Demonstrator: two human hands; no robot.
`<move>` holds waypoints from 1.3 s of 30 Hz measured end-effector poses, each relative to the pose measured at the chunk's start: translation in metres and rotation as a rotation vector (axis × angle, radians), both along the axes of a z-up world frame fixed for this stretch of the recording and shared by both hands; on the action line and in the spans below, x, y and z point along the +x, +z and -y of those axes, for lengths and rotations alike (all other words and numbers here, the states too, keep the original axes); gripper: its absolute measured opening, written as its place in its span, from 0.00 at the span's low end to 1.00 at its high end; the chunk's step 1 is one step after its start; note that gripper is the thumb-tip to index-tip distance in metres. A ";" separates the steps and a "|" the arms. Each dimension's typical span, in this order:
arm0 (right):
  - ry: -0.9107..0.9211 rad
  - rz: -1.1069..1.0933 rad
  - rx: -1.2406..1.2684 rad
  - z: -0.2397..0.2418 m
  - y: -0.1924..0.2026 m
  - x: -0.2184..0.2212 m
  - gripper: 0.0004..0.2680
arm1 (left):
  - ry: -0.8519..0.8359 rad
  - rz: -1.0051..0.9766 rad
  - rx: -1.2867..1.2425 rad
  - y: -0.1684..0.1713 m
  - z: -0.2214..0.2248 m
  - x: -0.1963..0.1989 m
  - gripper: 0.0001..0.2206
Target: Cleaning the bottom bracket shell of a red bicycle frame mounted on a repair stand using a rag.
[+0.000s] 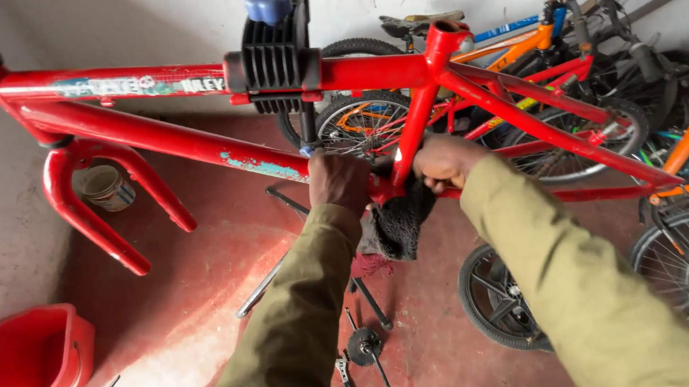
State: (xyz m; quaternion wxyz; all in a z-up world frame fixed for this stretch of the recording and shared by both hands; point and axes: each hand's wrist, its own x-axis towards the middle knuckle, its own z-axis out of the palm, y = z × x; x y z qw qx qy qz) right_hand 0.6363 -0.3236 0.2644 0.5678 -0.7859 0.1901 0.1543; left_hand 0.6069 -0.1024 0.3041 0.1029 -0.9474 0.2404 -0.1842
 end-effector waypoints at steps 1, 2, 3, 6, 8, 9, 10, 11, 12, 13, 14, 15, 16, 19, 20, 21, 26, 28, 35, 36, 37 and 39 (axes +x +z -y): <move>0.012 0.004 0.004 0.016 0.006 0.015 0.24 | 0.012 0.004 0.004 0.002 -0.001 -0.001 0.06; 0.308 -0.281 0.140 0.031 0.012 0.031 0.18 | 0.002 0.006 -0.010 0.004 -0.002 -0.002 0.06; 0.598 -0.569 0.277 0.049 0.017 0.043 0.12 | -0.016 0.001 -0.027 0.006 -0.001 -0.006 0.06; 0.456 -0.278 -0.161 -0.020 0.039 -0.015 0.14 | -0.019 -0.005 -0.058 0.020 -0.008 -0.014 0.08; 0.338 -0.036 -0.482 -0.050 0.061 -0.053 0.15 | -0.053 0.030 -0.082 0.018 -0.010 -0.012 0.07; 0.209 0.204 -0.784 -0.067 0.069 -0.075 0.16 | -0.093 0.054 -0.097 0.015 -0.012 -0.012 0.07; 0.199 0.199 -0.784 -0.062 0.052 -0.076 0.16 | -0.104 0.052 -0.096 0.016 -0.011 -0.016 0.07; 0.156 0.235 -0.858 -0.059 0.039 -0.071 0.15 | -0.087 0.042 -0.100 0.020 -0.012 -0.016 0.07; 0.112 0.270 -0.932 -0.055 0.027 -0.067 0.13 | -0.071 0.032 -0.105 0.023 -0.012 -0.016 0.07; 0.105 0.270 -0.937 -0.053 0.025 -0.066 0.13 | -0.077 0.035 -0.108 0.021 -0.010 -0.012 0.07; 0.070 0.313 -0.909 -0.051 0.023 -0.066 0.12 | -0.075 0.038 -0.089 0.018 -0.009 -0.009 0.08; 0.038 0.348 -0.874 -0.053 0.017 -0.070 0.11 | -0.073 0.031 -0.063 0.013 -0.010 -0.009 0.09; 0.033 0.339 -0.871 -0.063 0.023 -0.083 0.11 | -0.079 0.025 -0.060 0.017 -0.010 -0.013 0.09; -0.044 0.636 -0.924 -0.100 0.050 -0.119 0.08 | -0.058 0.010 -0.063 0.029 -0.012 -0.017 0.10; -0.041 0.689 -0.944 -0.115 0.063 -0.134 0.12 | -0.057 0.010 -0.066 0.031 -0.013 -0.017 0.09; -0.038 0.733 -0.964 -0.131 0.075 -0.153 0.17 | -0.058 0.003 -0.068 0.032 -0.012 -0.021 0.09; -0.157 0.946 -0.754 -0.114 0.065 -0.162 0.14 | -0.098 0.036 -0.106 0.036 -0.015 -0.026 0.08; -0.233 1.010 -0.683 -0.108 0.064 -0.157 0.12 | -0.082 0.053 -0.096 0.038 -0.016 -0.026 0.08; -0.351 1.158 -0.644 -0.109 0.079 -0.124 0.12 | -0.089 0.038 -0.075 0.035 -0.013 -0.023 0.06; -0.363 1.081 -0.801 -0.109 0.070 -0.121 0.12 | -0.070 0.015 -0.067 0.039 -0.013 -0.027 0.06; -0.362 1.076 -0.806 -0.111 0.070 -0.126 0.12 | -0.074 0.011 -0.070 0.034 -0.011 -0.024 0.06; -0.297 0.948 -0.772 -0.119 0.071 -0.134 0.08 | -0.080 0.023 -0.037 0.026 -0.010 -0.018 0.05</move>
